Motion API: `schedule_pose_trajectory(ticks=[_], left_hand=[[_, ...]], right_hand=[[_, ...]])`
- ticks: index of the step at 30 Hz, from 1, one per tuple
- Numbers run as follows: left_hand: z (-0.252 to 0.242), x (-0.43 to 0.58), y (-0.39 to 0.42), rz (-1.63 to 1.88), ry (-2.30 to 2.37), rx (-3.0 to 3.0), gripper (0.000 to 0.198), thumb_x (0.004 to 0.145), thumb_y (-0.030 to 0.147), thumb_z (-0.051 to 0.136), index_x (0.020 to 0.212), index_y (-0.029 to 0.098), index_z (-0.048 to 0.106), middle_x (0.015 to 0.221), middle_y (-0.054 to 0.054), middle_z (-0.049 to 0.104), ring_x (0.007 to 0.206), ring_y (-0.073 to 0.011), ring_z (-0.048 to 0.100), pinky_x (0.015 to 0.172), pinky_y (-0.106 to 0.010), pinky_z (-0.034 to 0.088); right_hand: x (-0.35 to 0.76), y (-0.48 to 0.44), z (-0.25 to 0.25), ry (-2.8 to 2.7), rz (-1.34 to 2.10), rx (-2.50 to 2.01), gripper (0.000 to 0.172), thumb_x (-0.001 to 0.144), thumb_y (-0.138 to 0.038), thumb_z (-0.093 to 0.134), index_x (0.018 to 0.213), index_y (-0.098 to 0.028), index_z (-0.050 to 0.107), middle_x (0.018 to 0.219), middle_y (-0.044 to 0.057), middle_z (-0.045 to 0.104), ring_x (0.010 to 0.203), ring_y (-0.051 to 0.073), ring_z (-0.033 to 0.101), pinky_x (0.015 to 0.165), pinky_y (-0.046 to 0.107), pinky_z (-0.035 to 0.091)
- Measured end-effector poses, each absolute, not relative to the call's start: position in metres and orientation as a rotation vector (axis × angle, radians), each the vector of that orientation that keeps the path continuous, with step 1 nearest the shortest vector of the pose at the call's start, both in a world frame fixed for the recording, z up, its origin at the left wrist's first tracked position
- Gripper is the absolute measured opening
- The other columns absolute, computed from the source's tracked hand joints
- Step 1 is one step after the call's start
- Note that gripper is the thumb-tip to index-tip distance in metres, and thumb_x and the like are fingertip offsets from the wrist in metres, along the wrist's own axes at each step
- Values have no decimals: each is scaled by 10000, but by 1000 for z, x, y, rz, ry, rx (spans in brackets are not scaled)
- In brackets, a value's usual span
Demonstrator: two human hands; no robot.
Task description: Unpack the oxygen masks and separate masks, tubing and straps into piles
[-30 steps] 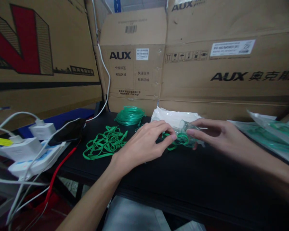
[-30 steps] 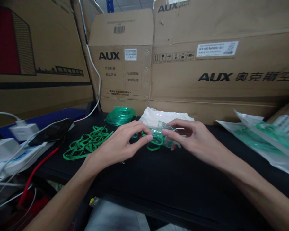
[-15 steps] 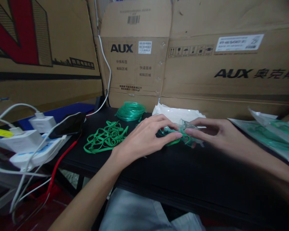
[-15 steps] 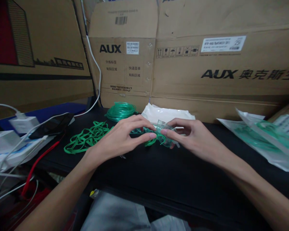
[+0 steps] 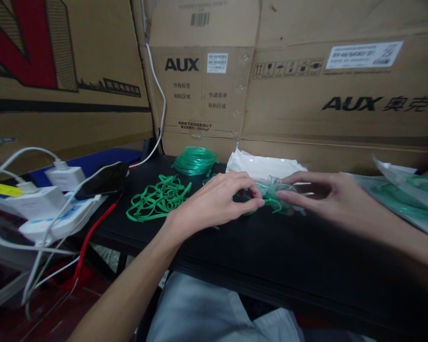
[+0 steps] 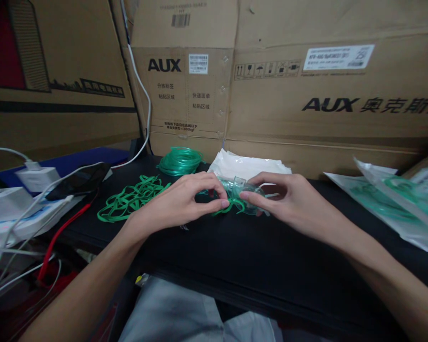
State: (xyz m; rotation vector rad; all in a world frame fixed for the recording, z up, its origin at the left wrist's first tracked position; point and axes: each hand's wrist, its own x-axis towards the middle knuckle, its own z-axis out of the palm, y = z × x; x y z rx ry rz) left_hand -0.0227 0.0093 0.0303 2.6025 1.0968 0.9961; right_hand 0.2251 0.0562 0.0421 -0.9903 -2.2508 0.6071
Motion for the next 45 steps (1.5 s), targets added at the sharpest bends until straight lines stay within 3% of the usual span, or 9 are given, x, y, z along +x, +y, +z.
schedule_pose_trajectory(ticks=[4, 10, 17, 20, 33, 38, 42, 45], left_hand=[[30, -29, 11, 911, 1142, 2645, 84, 979, 239, 637, 945, 189, 695, 989, -5, 723, 963, -171, 652, 870, -277, 438], [27, -42, 14, 891, 1340, 2603, 112, 962, 217, 616, 895, 172, 695, 942, -17, 713, 908, -182, 649, 826, -293, 445], [25, -25, 12, 1120, 1210, 2566, 260, 1001, 402, 641, 1140, 193, 705, 1147, -49, 692, 1014, -182, 658, 919, -295, 482], [25, -18, 10, 1059, 1178, 2608, 246, 1012, 384, 627, 1095, 174, 722, 1107, -54, 690, 1046, -194, 652, 951, -307, 474], [23, -22, 11, 1094, 1150, 2608, 88, 999, 227, 620, 961, 179, 684, 979, -8, 681, 847, -143, 626, 818, -266, 466], [26, -21, 9, 1291, 1215, 2534, 168, 1007, 319, 635, 1089, 183, 689, 1063, -28, 665, 908, -143, 640, 837, -261, 472], [26, -17, 7, 1202, 1143, 2577, 215, 979, 389, 679, 986, 182, 737, 987, -20, 661, 884, -147, 635, 802, -263, 462], [25, -16, 7, 1122, 1111, 2623, 164, 966, 331, 702, 981, 178, 758, 956, -19, 654, 857, -148, 624, 779, -268, 453]], right_hand=[[230, 60, 47, -2215, 527, -1088, 575, 724, -766, 750, 906, -222, 790, 824, 42, 751, 664, 222, 669, 580, 327, 509], [237, 59, 59, -2135, 486, -1151, 628, 737, -802, 720, 874, -191, 767, 761, 60, 744, 649, 227, 674, 643, 342, 481], [227, 53, 50, -2242, 615, -1037, 575, 761, -773, 725, 912, -222, 792, 824, 48, 756, 711, 242, 693, 634, 332, 514], [222, 49, 46, -2265, 606, -966, 533, 773, -761, 724, 895, -248, 799, 830, 34, 751, 714, 230, 686, 642, 333, 538], [231, 48, 61, -2168, 614, -973, 487, 742, -708, 789, 851, -233, 798, 868, 48, 764, 793, 249, 694, 705, 324, 541], [231, 47, 57, -2192, 683, -978, 486, 758, -698, 784, 922, -241, 799, 917, 43, 762, 845, 254, 695, 746, 328, 546], [228, 47, 52, -2204, 697, -973, 467, 750, -682, 802, 915, -246, 792, 921, 33, 762, 846, 247, 692, 759, 321, 544], [227, 47, 51, -2208, 684, -959, 461, 742, -682, 807, 886, -244, 791, 902, 25, 759, 830, 236, 686, 744, 313, 536]])
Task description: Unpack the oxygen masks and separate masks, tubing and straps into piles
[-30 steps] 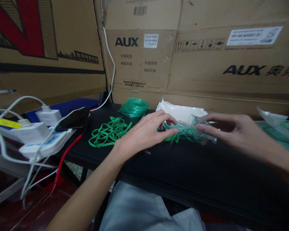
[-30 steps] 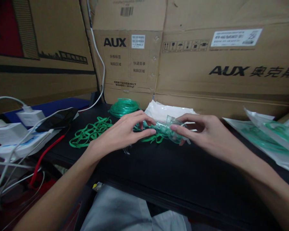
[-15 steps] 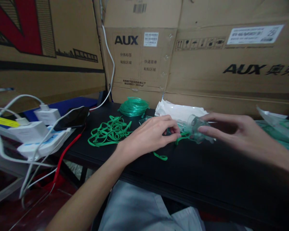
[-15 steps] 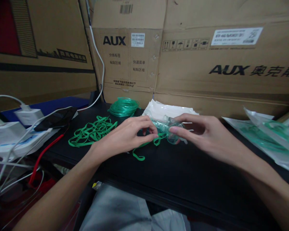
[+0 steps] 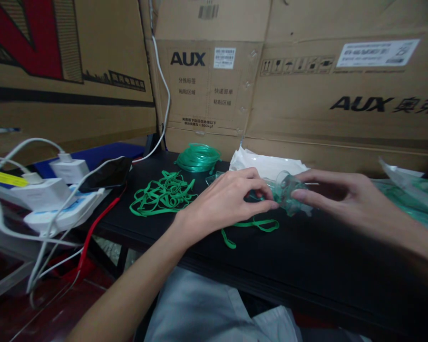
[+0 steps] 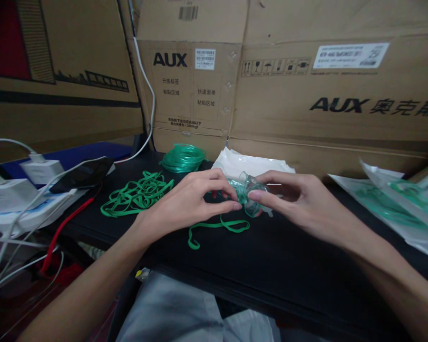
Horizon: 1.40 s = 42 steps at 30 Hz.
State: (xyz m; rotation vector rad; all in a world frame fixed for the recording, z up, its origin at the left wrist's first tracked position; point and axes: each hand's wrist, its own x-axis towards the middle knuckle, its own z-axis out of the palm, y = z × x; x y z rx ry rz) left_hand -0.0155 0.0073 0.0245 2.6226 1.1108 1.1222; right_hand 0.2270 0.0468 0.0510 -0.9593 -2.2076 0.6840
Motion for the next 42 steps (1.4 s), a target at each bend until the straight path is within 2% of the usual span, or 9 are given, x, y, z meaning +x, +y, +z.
schedule_pose_trajectory(ticks=[8, 13, 16, 21, 25, 31, 34, 38, 42], left_hand=[[25, -16, 8, 1094, 1084, 2597, 110, 968, 242, 662, 949, 178, 749, 933, -21, 648, 852, -146, 626, 776, -257, 456], [25, -18, 8, 1064, 1072, 2614, 103, 965, 231, 664, 926, 177, 742, 888, -3, 627, 818, -138, 601, 757, -258, 434], [25, -18, 7, 1082, 1094, 2599, 122, 977, 251, 661, 942, 174, 749, 903, -7, 629, 825, -137, 606, 759, -256, 437], [23, -14, 6, 1080, 1114, 2626, 263, 973, 423, 683, 1025, 180, 769, 960, -30, 653, 890, -168, 633, 801, -276, 454], [22, -13, 8, 1024, 1129, 2654, 184, 992, 334, 662, 982, 176, 756, 955, -27, 658, 880, -168, 634, 808, -279, 450], [21, -11, 10, 999, 1102, 2642, 168, 1001, 279, 638, 934, 160, 736, 913, -13, 634, 827, -147, 603, 752, -272, 419], [21, -12, 9, 974, 1089, 2641, 159, 995, 275, 642, 931, 163, 735, 909, -13, 643, 834, -148, 608, 748, -267, 418], [23, -14, 7, 933, 1053, 2618, 145, 991, 270, 656, 937, 165, 742, 932, -12, 690, 883, -154, 640, 791, -263, 433], [24, -15, 7, 910, 1018, 2604, 163, 996, 284, 657, 1004, 159, 762, 975, -18, 719, 919, -160, 659, 844, -273, 442]], right_hand=[[231, 52, 59, -2197, 598, -984, 520, 758, -722, 763, 893, -221, 793, 915, 61, 769, 858, 263, 688, 750, 346, 528], [236, 56, 70, -2087, 469, -1085, 606, 671, -821, 749, 794, -228, 778, 793, 63, 746, 732, 239, 661, 665, 348, 506], [235, 53, 68, -2139, 494, -1081, 600, 693, -813, 739, 800, -224, 783, 784, 60, 742, 712, 229, 648, 631, 331, 484], [225, 43, 57, -2240, 587, -995, 481, 759, -699, 775, 893, -237, 785, 893, 44, 762, 820, 251, 681, 711, 322, 526], [218, 37, 54, -2242, 666, -956, 472, 740, -694, 795, 841, -234, 771, 836, 34, 744, 780, 241, 673, 713, 319, 544], [221, 42, 55, -2272, 600, -966, 469, 792, -677, 761, 900, -222, 794, 927, 56, 776, 872, 259, 701, 794, 335, 556], [228, 52, 58, -2204, 505, -1032, 553, 734, -754, 744, 872, -221, 791, 865, 59, 773, 792, 253, 705, 709, 343, 550], [239, 65, 65, -1878, 249, -1226, 727, 549, -897, 710, 783, -211, 759, 737, 71, 741, 665, 249, 658, 604, 363, 489], [239, 65, 68, -1778, 175, -1240, 689, 576, -867, 716, 788, -213, 757, 771, 74, 747, 702, 241, 654, 627, 357, 471]])
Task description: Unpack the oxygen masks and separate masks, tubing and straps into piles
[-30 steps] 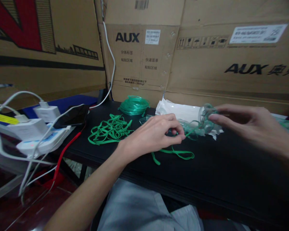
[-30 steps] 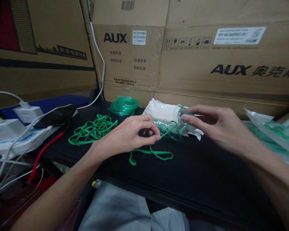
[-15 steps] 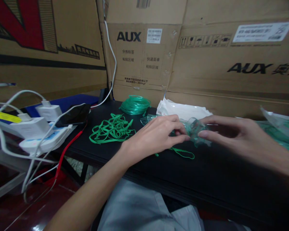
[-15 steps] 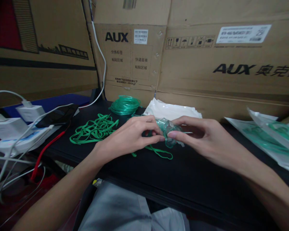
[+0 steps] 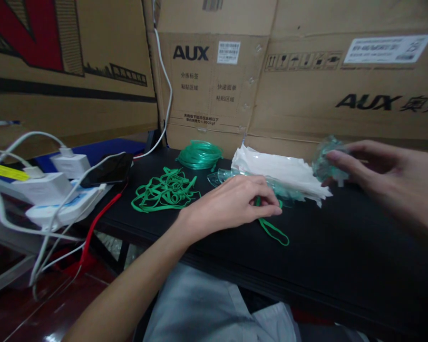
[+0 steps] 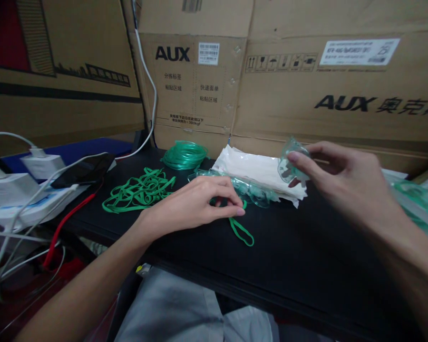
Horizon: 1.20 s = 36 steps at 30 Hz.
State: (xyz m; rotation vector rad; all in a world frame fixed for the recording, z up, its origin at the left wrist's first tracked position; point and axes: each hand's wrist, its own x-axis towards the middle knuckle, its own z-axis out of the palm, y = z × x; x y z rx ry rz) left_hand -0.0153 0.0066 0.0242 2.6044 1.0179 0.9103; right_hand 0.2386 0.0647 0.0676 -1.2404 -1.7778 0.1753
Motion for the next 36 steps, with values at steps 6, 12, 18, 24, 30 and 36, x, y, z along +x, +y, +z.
schedule_pose_trajectory(ticks=[6, 12, 18, 24, 30, 36], left_hand=[[22, -15, 6, 907, 1166, 2595, 142, 965, 251, 628, 1057, 182, 712, 1019, -28, 697, 944, -180, 653, 851, -284, 455], [22, -18, 2, 807, 1225, 2514, 385, 935, 403, 687, 1258, 202, 626, 1203, -53, 672, 1055, -219, 649, 914, -307, 469], [11, -22, 9, 466, 1229, 2599, 475, 957, 433, 693, 1380, 224, 632, 1345, -82, 634, 1237, -277, 620, 1008, -334, 454], [8, -18, 9, 468, 1163, 2622, 153, 1015, 170, 560, 1012, 173, 713, 1098, -48, 672, 1057, -198, 654, 951, -292, 467], [15, -9, 4, 753, 1058, 2609, 119, 1026, 158, 546, 990, 182, 656, 1055, -47, 701, 1038, -192, 655, 946, -285, 476], [45, -33, -3, 1415, 1112, 2335, 106, 1012, 272, 620, 991, 184, 677, 1053, -35, 737, 977, -164, 669, 915, -266, 494]], right_hand=[[226, 55, 62, -1955, 311, -1125, 650, 627, -835, 728, 788, -206, 744, 723, 58, 728, 635, 208, 647, 569, 313, 499], [229, 62, 51, -2030, 228, -1106, 587, 739, -755, 703, 880, -188, 757, 812, 69, 756, 688, 216, 669, 629, 330, 523], [227, 62, 46, -2138, 249, -1023, 572, 803, -722, 679, 925, -172, 777, 905, 87, 782, 809, 245, 697, 721, 358, 535], [226, 61, 44, -2154, 237, -978, 522, 820, -682, 689, 896, -171, 771, 889, 84, 783, 768, 235, 699, 682, 338, 548], [230, 71, 38, -2176, 179, -907, 472, 835, -668, 682, 883, -210, 789, 882, 68, 797, 761, 253, 733, 663, 332, 584], [235, 84, 31, -2097, 38, -906, 536, 822, -739, 646, 911, -233, 799, 883, 78, 813, 724, 295, 753, 660, 389, 605]])
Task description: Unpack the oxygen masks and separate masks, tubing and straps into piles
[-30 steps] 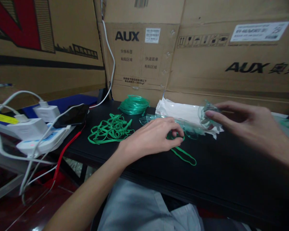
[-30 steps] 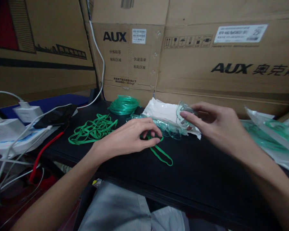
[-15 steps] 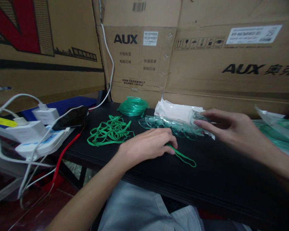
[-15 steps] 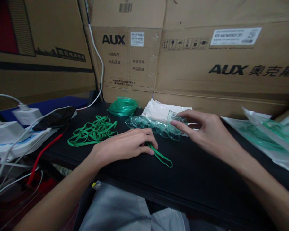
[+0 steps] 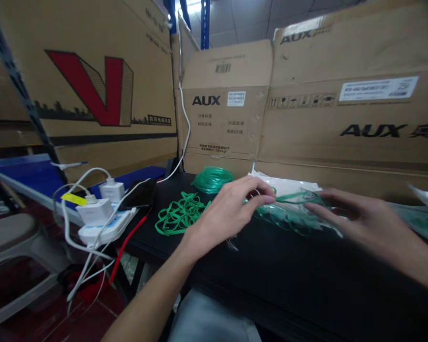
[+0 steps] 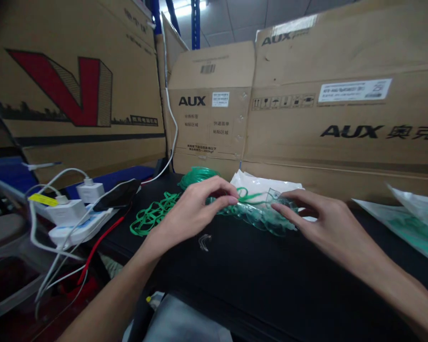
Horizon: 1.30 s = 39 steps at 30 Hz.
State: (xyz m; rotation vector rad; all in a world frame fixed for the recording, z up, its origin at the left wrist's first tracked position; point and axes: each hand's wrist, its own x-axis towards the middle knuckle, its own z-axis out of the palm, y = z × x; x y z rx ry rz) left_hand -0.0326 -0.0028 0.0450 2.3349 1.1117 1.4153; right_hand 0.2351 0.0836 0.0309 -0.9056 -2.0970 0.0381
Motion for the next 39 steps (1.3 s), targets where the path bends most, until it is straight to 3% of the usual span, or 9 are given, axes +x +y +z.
schedule_pose_trajectory(ticks=[6, 11, 15, 19, 22, 30, 34, 39], left_hand=[[69, -91, -18, 1471, 1525, 2169, 250, 994, 409, 608, 1038, 181, 699, 1011, -37, 748, 885, -165, 671, 817, -275, 501], [71, -128, -22, 1038, 2067, 2115, 278, 938, 438, 605, 993, 215, 761, 931, -43, 763, 844, -209, 671, 720, -286, 459], [67, -138, -22, 686, 2169, 2072, 198, 870, 388, 661, 942, 252, 786, 948, -30, 777, 888, -233, 685, 749, -288, 457], [65, -109, -20, 877, 2086, 2183, 322, 926, 490, 627, 1044, 240, 792, 1024, -55, 778, 937, -257, 677, 805, -316, 456], [59, -66, -19, 1039, 1767, 2227, 467, 988, 588, 528, 1063, 214, 797, 1043, -53, 789, 929, -248, 685, 819, -316, 453], [18, -7, 5, 1053, 1250, 2009, 653, 1007, 681, 408, 919, 158, 789, 848, -40, 752, 827, -204, 664, 753, -285, 435], [12, -8, 11, 1013, 1135, 1776, 647, 948, 712, 504, 980, 136, 797, 884, -54, 743, 798, -171, 616, 748, -279, 438], [20, -2, 5, 1020, 1041, 1471, 476, 887, 578, 673, 1010, 134, 792, 994, -68, 746, 866, -150, 599, 719, -252, 395]], right_hand=[[232, 79, 30, -2148, -28, -851, 468, 881, -653, 639, 904, -204, 766, 917, 116, 806, 774, 326, 760, 729, 438, 596], [230, 77, 30, -2181, -5, -830, 453, 902, -635, 618, 919, -206, 760, 876, 117, 803, 728, 321, 751, 718, 444, 603], [230, 79, 25, -2208, -8, -802, 458, 912, -646, 610, 947, -215, 762, 899, 99, 798, 749, 311, 748, 725, 451, 601], [227, 77, 22, -2261, 11, -731, 414, 944, -593, 611, 970, -212, 770, 926, 101, 794, 813, 305, 753, 765, 446, 599], [224, 75, 21, -2302, 8, -642, 348, 964, -519, 631, 1011, -205, 773, 959, 104, 785, 841, 278, 750, 767, 410, 602], [222, 57, 22, -2347, -87, -488, 237, 980, -324, 620, 1136, -213, 760, 1084, 124, 776, 942, 270, 772, 795, 375, 637], [224, 42, 19, -2330, -112, -503, 284, 987, -312, 603, 1218, -258, 759, 1145, 117, 777, 966, 274, 782, 823, 377, 656], [223, 40, 14, -2264, -106, -509, 279, 975, -295, 647, 1226, -260, 761, 1167, 104, 782, 1015, 276, 777, 896, 398, 651]])
